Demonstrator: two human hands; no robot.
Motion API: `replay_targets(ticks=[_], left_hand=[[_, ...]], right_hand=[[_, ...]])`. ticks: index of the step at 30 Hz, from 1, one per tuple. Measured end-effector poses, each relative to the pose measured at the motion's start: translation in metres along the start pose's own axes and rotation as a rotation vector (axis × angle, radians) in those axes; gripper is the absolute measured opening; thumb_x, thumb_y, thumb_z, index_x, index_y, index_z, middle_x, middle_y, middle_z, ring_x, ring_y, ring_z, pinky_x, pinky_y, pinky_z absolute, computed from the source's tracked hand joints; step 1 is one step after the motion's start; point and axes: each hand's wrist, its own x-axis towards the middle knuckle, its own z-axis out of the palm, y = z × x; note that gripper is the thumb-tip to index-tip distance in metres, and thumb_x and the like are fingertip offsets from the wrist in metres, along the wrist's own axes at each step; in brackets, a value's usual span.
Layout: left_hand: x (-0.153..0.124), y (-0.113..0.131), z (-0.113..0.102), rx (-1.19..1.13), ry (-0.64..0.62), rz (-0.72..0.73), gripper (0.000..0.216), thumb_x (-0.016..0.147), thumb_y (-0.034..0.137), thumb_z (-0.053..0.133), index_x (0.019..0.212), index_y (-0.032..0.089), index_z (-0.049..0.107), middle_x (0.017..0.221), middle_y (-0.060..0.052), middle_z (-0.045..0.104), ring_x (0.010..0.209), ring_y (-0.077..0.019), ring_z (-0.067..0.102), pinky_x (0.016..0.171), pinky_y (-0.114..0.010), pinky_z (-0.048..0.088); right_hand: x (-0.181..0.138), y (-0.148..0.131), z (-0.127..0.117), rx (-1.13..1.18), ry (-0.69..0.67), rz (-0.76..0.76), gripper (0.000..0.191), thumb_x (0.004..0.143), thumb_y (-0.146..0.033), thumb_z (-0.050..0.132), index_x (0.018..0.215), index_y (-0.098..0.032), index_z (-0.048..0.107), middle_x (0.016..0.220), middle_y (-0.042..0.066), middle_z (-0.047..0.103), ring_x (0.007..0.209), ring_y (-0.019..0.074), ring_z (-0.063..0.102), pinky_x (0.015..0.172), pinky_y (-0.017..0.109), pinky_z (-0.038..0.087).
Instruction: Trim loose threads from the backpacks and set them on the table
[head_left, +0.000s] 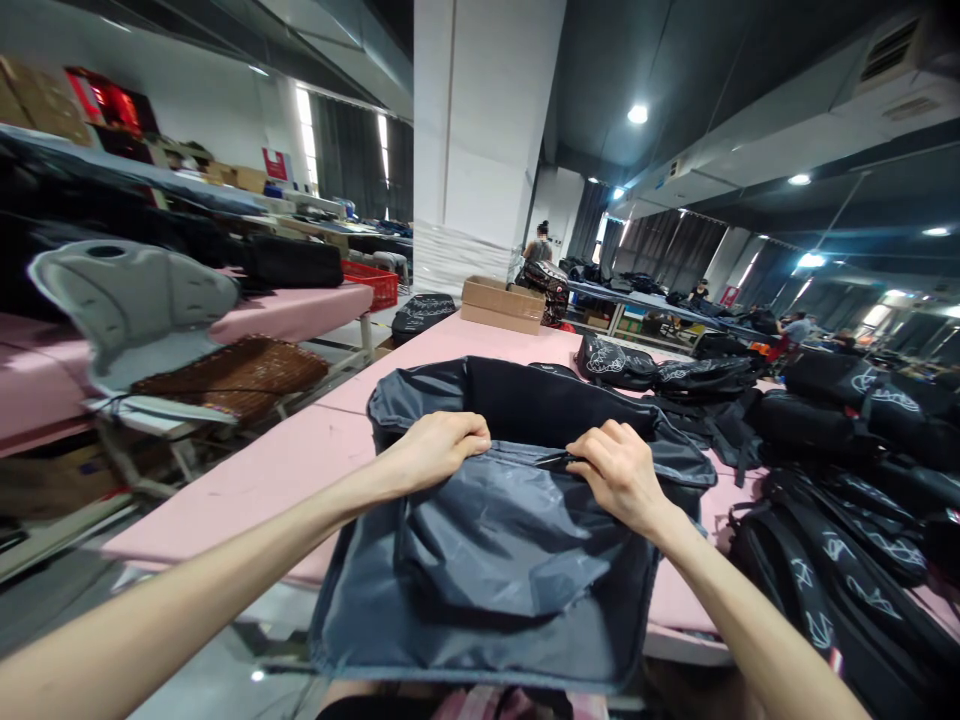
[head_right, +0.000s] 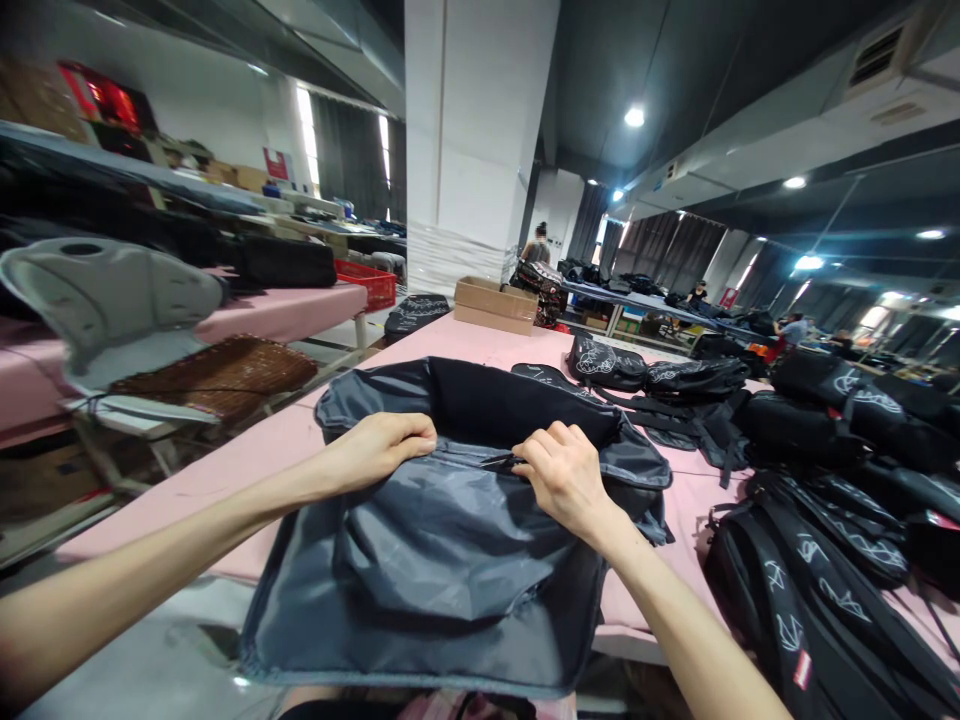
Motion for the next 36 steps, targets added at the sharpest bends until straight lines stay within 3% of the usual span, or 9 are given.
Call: replay_targets(ticks=[12, 27, 36], left_hand=[[0.0, 0.0, 0.0, -0.007, 0.001, -0.012, 0.022, 0.079, 0.027, 0.04, 0.073, 0.019, 0.06, 0.079, -0.002, 0.066, 0.075, -0.0175, 0.058, 0.067, -0.024, 0.037], [-0.002, 0.002, 0.0, -0.004, 0.008, -0.018, 0.022, 0.081, 0.026, 0.041, 0.074, 0.019, 0.06, 0.079, -0.002, 0.066, 0.075, -0.017, 0.058, 0.067, -0.024, 0.037], [-0.005, 0.002, 0.002, 0.0, 0.042, 0.023, 0.021, 0.081, 0.025, 0.041, 0.074, 0.019, 0.059, 0.079, -0.001, 0.066, 0.075, -0.0162, 0.058, 0.067, -0.023, 0.038]], right_hand=[[-0.011, 0.0, -0.01, -0.323, 0.078, -0.367, 0.013, 0.087, -0.011, 0.05, 0.091, -0.02, 0.059, 0.083, 0.001, 0.066, 0.067, 0.0127, 0.046, 0.059, 0.03, 0.026], [-0.009, -0.005, -0.009, -0.367, 0.086, -0.419, 0.013, 0.085, -0.011, 0.052, 0.092, -0.017, 0.06, 0.086, 0.001, 0.066, 0.07, 0.0127, 0.047, 0.058, 0.029, 0.027], [0.004, -0.004, -0.001, -0.021, 0.006, -0.078, 0.009, 0.087, -0.022, 0.054, 0.081, -0.017, 0.057, 0.076, 0.001, 0.064, 0.068, 0.0143, 0.046, 0.061, 0.03, 0.029]])
